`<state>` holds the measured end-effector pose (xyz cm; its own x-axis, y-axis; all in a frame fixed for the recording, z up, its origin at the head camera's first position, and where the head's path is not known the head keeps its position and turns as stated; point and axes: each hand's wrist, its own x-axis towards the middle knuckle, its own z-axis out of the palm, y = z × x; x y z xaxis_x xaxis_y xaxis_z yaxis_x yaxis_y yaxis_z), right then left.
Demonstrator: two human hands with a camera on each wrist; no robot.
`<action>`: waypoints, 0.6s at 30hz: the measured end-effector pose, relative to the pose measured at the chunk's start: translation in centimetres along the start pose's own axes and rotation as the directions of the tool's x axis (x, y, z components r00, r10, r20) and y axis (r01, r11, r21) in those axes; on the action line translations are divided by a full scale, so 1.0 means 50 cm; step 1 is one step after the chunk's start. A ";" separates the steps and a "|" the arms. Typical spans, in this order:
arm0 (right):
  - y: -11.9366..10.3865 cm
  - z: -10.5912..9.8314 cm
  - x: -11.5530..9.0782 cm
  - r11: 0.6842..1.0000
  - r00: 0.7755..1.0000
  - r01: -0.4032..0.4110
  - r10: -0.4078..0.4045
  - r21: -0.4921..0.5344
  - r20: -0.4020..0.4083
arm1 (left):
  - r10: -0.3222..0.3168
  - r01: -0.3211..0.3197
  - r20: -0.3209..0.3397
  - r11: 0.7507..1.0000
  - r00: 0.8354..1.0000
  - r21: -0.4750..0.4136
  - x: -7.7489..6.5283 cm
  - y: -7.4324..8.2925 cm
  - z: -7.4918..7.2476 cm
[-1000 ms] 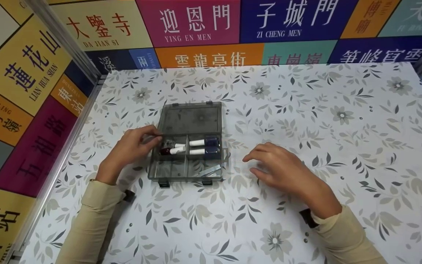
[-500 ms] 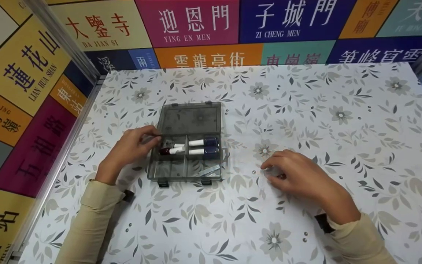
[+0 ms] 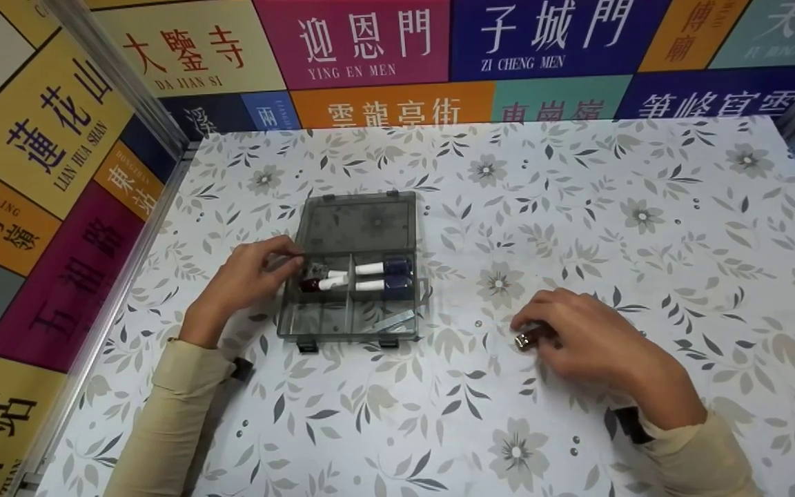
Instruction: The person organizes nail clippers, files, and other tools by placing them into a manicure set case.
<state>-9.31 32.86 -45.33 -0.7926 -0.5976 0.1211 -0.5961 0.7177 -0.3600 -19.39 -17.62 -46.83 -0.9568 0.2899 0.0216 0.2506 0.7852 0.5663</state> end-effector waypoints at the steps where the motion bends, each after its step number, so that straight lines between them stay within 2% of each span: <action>1: 0.001 -0.001 -0.003 1.000 1.000 0.010 -0.010 -0.006 0.004 | -0.001 0.001 0.000 1.000 1.000 -0.001 0.000 0.000 0.000; 9: 0.012 0.006 -0.005 0.997 0.999 0.036 -0.037 -0.064 -0.009 | -0.003 0.003 0.000 1.000 1.000 -0.010 0.001 0.000 0.000; 18: 0.016 0.013 -0.001 0.997 1.000 -0.015 0.016 -0.075 0.009 | -0.009 0.009 0.009 1.000 1.000 -0.007 -0.002 0.002 -0.001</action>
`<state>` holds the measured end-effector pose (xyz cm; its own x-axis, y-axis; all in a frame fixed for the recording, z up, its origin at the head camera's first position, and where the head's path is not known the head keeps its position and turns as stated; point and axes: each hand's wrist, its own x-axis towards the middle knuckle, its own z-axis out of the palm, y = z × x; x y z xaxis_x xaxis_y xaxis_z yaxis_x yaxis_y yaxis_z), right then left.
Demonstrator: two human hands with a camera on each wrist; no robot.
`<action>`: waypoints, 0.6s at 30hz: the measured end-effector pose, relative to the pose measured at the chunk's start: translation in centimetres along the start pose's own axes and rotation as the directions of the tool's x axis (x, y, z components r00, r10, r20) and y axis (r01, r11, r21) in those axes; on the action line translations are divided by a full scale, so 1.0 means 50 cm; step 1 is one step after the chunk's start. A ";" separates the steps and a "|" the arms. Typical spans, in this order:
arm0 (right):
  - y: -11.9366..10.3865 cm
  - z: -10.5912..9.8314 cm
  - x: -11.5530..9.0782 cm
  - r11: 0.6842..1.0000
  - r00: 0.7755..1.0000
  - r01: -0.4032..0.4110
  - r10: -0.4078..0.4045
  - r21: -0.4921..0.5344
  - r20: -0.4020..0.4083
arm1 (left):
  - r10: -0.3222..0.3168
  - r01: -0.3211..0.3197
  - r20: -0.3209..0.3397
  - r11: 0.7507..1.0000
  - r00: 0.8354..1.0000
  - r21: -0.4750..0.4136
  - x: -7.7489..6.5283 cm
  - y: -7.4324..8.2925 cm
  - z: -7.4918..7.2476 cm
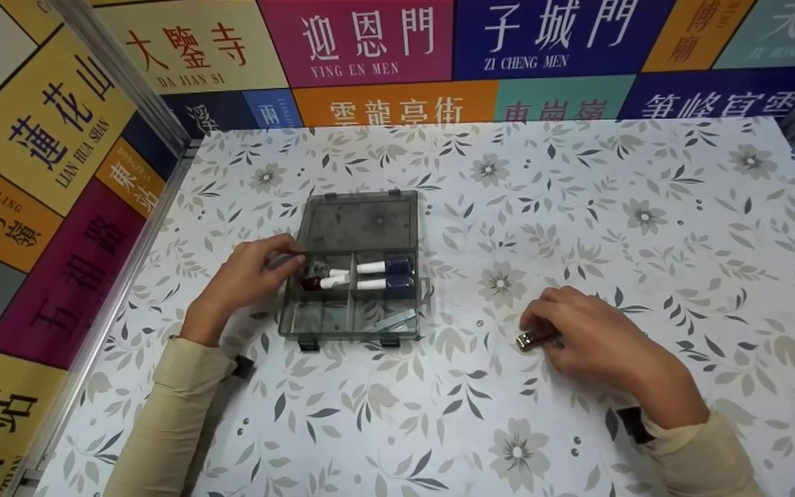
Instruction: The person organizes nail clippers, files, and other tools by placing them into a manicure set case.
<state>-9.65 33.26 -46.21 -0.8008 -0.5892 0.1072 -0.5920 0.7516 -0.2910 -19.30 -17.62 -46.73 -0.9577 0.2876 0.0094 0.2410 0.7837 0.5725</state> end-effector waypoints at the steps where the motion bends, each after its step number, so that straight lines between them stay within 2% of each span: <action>1: 0.000 0.000 0.000 1.000 1.000 -0.008 0.008 0.000 0.004 | 0.001 -0.001 0.001 1.000 1.000 0.000 0.000 0.000 0.000; 8: 0.000 -0.003 0.000 1.000 1.000 -0.022 0.021 0.010 0.018 | 0.009 -0.009 -0.002 1.000 1.000 -0.004 0.001 -0.001 0.001; 14: -0.002 0.000 0.002 1.000 1.000 -0.014 0.014 0.006 -0.005 | 0.010 -0.010 -0.004 1.000 1.000 0.009 0.001 0.000 0.001; 18: -0.008 0.000 0.007 0.999 0.999 -0.036 0.036 0.011 -0.005 | 0.012 -0.012 -0.007 1.000 1.000 0.005 0.001 0.000 0.001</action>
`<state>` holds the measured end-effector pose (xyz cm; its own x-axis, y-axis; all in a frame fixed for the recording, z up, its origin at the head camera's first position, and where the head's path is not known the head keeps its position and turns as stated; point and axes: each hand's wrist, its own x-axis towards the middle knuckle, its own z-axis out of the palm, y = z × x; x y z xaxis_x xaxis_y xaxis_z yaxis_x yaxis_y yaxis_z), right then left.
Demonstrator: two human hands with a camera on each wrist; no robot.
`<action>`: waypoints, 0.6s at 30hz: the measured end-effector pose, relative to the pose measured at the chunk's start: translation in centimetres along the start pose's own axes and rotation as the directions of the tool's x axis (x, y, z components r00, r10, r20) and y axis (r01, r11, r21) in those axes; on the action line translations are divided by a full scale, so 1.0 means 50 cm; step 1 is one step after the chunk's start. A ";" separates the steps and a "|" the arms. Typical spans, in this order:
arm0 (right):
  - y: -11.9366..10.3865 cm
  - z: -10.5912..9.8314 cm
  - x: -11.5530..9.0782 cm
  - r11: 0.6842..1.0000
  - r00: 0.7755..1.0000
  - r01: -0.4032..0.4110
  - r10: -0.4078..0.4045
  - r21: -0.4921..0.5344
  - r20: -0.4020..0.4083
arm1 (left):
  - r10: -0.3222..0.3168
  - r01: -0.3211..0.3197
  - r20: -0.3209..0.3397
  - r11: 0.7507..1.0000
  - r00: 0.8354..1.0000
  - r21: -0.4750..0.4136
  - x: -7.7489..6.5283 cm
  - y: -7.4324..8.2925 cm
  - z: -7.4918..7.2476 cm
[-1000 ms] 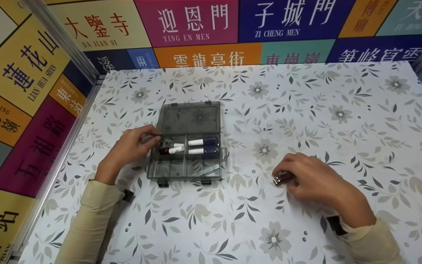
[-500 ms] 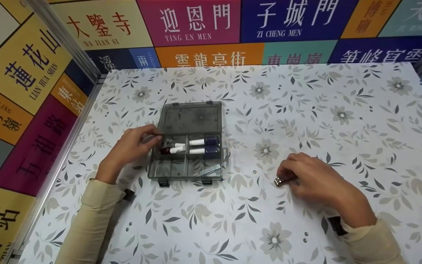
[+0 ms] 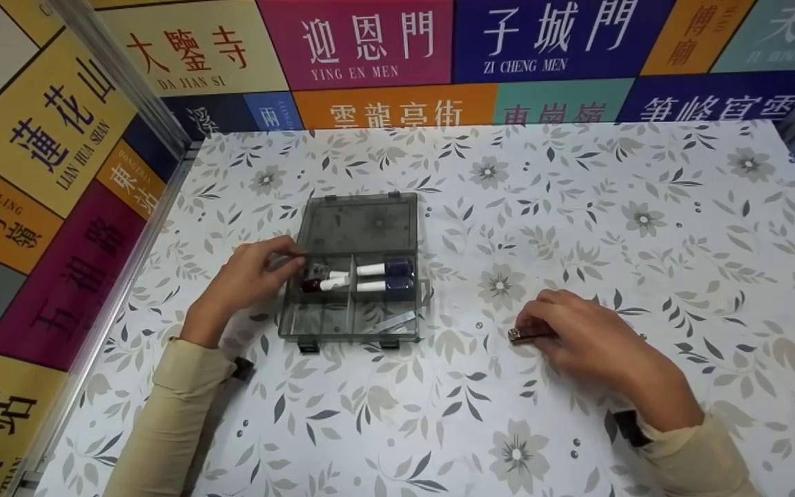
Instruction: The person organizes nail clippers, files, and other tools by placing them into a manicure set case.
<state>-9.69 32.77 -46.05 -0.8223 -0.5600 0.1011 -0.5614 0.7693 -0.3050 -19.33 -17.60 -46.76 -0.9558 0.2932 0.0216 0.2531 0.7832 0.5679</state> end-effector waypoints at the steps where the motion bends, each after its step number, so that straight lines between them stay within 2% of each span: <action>1: -0.002 -0.001 0.002 1.000 1.000 -0.010 0.010 0.004 0.001 | 0.000 0.000 -0.002 1.000 1.000 -0.002 0.000 0.000 0.000; 5: -0.014 -0.003 0.014 0.999 1.000 -0.028 0.028 0.018 0.002 | -0.001 0.001 -0.008 1.000 1.000 0.003 -0.001 0.000 0.002; 10: -0.032 0.000 0.035 0.999 0.998 0.029 -0.027 0.037 -0.050 | 0.004 -0.004 -0.012 1.000 1.000 0.007 -0.001 -0.003 0.004; 15: -0.054 -0.006 0.053 0.998 0.998 0.028 -0.024 0.057 -0.059 | 0.011 -0.011 -0.013 1.000 1.000 0.001 -0.001 -0.003 0.002; 18: -0.064 -0.009 0.065 0.996 0.996 0.056 -0.050 0.069 -0.076 | 0.009 -0.009 -0.013 1.000 1.000 0.005 -0.001 -0.002 0.001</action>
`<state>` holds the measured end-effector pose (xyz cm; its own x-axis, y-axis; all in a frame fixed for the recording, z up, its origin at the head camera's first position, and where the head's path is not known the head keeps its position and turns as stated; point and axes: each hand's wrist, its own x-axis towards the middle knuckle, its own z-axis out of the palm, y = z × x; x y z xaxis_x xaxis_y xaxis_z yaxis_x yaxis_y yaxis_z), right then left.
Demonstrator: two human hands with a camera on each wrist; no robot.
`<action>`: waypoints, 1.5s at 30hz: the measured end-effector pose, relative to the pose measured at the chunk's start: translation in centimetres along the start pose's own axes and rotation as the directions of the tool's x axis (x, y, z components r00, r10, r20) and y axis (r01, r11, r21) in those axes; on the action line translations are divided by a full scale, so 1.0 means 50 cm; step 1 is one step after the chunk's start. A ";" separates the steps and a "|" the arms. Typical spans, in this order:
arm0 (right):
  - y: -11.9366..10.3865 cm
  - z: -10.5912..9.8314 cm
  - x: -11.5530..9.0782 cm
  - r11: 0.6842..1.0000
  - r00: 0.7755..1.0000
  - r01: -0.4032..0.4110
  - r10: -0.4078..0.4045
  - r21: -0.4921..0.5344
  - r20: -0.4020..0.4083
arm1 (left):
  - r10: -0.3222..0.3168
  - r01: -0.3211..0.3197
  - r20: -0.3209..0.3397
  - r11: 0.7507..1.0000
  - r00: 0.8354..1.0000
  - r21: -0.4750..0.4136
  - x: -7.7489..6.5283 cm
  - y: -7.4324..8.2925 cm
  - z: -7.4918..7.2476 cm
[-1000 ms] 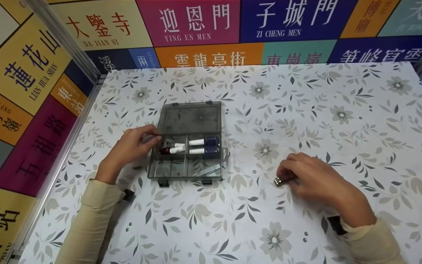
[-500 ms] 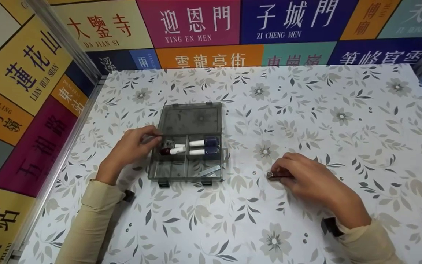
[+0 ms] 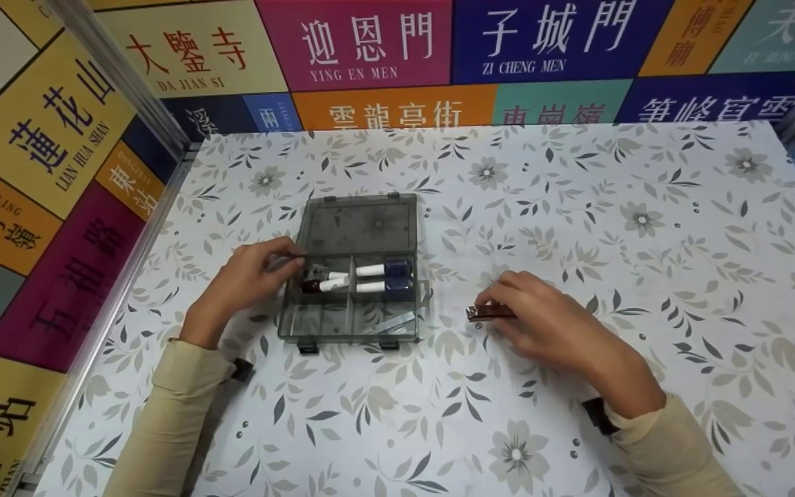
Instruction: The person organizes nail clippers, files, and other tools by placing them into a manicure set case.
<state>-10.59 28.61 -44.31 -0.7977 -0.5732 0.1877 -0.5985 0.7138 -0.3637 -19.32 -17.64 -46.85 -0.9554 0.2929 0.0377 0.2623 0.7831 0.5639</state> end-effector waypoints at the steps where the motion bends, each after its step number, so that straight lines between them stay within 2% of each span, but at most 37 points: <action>1: -0.003 0.000 0.004 1.000 1.000 0.015 -0.015 0.004 -0.011 | -0.002 0.002 0.001 1.000 1.000 0.003 0.000 0.001 -0.001; 6: -0.020 0.005 0.029 0.995 0.994 0.096 -0.095 0.015 -0.050 | -0.008 0.008 0.004 1.000 1.000 0.002 -0.001 0.003 -0.002; 14: -0.051 0.012 0.066 0.990 0.988 0.142 -0.142 -0.015 -0.064 | -0.012 0.012 0.003 1.000 1.000 0.006 0.000 0.003 0.000; 27: -0.095 0.041 0.132 0.960 0.945 0.281 -0.274 0.010 -0.179 | -0.017 0.017 0.000 1.000 1.000 0.015 -0.003 0.002 -0.001; 30: -0.107 0.050 0.145 0.958 0.944 0.287 -0.282 0.006 -0.174 | -0.016 0.016 -0.001 1.000 1.000 0.017 -0.002 0.003 -0.001; 38: -0.140 0.075 0.175 0.962 0.957 0.269 -0.262 0.045 -0.125 | -0.013 0.013 0.009 1.000 1.000 0.005 -0.001 0.005 0.000; 45: -0.161 0.100 0.200 0.943 0.942 0.319 -0.305 0.096 -0.137 | -0.016 0.015 0.015 1.000 1.000 0.001 -0.001 0.004 -0.001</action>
<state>-13.38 15.13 -44.07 -0.5793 -0.7027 0.4131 -0.8118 0.4512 -0.3708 -19.24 -17.52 -46.72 -0.9573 0.2888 0.0168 0.2477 0.7883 0.5632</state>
